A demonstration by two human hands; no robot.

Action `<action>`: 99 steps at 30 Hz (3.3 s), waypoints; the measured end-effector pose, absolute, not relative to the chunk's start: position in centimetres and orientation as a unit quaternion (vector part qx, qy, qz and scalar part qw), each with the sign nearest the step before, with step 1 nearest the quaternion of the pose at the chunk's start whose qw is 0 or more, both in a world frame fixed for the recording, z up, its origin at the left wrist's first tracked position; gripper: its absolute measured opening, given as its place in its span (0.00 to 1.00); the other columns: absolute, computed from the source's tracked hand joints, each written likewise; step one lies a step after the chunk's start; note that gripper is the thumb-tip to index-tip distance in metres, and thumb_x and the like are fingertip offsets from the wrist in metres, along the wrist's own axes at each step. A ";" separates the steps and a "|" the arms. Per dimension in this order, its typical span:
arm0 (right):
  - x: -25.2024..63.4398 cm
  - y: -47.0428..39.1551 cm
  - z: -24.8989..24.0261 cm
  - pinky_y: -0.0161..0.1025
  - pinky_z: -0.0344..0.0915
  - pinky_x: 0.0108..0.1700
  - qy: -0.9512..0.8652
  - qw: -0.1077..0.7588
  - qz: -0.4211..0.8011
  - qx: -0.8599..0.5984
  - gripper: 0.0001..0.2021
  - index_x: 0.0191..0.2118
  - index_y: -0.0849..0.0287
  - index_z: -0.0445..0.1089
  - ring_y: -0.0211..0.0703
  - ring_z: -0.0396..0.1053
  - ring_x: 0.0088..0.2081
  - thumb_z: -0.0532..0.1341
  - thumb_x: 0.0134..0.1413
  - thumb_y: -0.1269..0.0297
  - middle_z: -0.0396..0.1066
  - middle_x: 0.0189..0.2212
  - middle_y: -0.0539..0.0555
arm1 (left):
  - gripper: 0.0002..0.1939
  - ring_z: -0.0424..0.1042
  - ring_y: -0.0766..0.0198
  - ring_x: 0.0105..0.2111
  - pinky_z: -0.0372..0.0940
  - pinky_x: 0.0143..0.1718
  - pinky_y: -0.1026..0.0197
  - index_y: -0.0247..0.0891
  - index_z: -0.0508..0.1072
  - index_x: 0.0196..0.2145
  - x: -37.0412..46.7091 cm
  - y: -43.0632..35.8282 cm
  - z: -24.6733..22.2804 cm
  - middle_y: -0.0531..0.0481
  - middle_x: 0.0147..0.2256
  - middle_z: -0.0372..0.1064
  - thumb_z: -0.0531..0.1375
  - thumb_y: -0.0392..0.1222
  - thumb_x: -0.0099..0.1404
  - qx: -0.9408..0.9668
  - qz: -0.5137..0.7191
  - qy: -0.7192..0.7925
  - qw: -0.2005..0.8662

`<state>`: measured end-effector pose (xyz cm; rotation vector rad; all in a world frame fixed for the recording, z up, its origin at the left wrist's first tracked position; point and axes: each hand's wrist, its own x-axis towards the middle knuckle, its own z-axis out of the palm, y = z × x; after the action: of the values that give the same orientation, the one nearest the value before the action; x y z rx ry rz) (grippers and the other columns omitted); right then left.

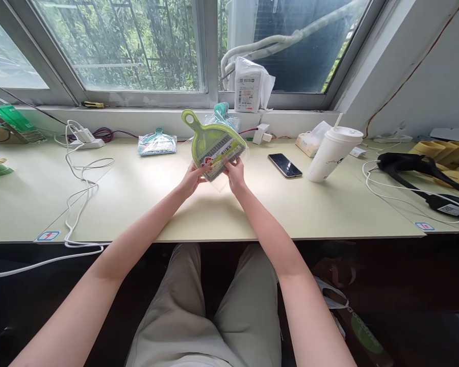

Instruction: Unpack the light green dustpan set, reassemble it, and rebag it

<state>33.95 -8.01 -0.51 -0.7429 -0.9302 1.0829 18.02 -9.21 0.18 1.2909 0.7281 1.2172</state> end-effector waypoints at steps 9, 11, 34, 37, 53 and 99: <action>34.1 -7.3 -0.6 0.52 0.75 0.53 -0.439 0.652 0.542 -0.296 0.21 0.50 0.48 0.62 0.45 0.76 0.45 0.67 0.51 0.60 0.75 0.45 0.50 | 0.28 0.71 0.52 0.50 0.72 0.44 0.48 0.44 0.64 0.49 17.7 -8.9 0.4 0.48 0.49 0.71 0.65 0.45 0.49 0.524 0.547 0.355 0.547; 34.2 -7.4 -0.6 0.51 0.75 0.53 -0.429 0.653 0.550 -0.294 0.21 0.50 0.48 0.62 0.45 0.76 0.45 0.67 0.51 0.62 0.75 0.44 0.49 | 0.28 0.71 0.53 0.49 0.72 0.43 0.50 0.44 0.64 0.49 17.7 -8.8 0.3 0.48 0.49 0.71 0.64 0.44 0.50 0.525 0.544 0.354 0.551; 36.3 -6.6 -0.4 0.52 0.74 0.54 -0.490 0.558 0.539 -0.398 0.08 0.38 0.56 0.70 0.47 0.77 0.41 0.67 0.53 0.62 0.77 0.34 0.54 | 0.30 0.77 0.57 0.32 0.75 0.33 0.52 0.43 0.63 0.51 16.7 -8.7 1.2 0.45 0.48 0.73 0.64 0.41 0.50 0.502 0.511 0.402 0.570; 37.7 -6.7 -0.3 0.51 0.73 0.54 -0.538 0.537 0.478 -0.440 0.05 0.39 0.59 0.71 0.46 0.77 0.41 0.62 0.57 0.66 0.77 0.37 0.58 | 0.32 0.78 0.57 0.32 0.74 0.33 0.54 0.45 0.62 0.54 15.8 -8.3 1.6 0.47 0.46 0.74 0.63 0.40 0.51 0.489 0.533 0.385 0.574; 39.0 -7.3 -1.1 0.57 0.62 0.61 -0.719 0.474 -0.084 -0.502 0.11 0.44 0.52 0.75 0.55 0.61 0.58 0.56 0.64 0.65 0.70 0.54 0.56 | 0.24 0.78 0.57 0.29 0.68 0.23 0.62 0.37 0.69 0.46 14.6 -7.3 1.1 0.45 0.36 0.76 0.60 0.41 0.50 0.418 0.483 0.423 0.643; 38.8 -5.9 -2.7 0.45 0.67 0.49 -0.479 0.621 0.200 -0.587 0.13 0.47 0.51 0.55 0.44 0.71 0.41 0.57 0.57 0.64 0.69 0.38 0.53 | 0.49 0.79 0.59 0.35 0.73 0.39 0.56 0.45 0.49 0.65 15.0 -8.3 0.7 0.41 0.50 0.74 0.69 0.43 0.51 0.589 0.452 0.360 0.565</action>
<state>38.80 -5.88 -2.74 -1.3490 -1.1016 0.4594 15.05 -8.26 0.66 1.3851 0.8467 1.0631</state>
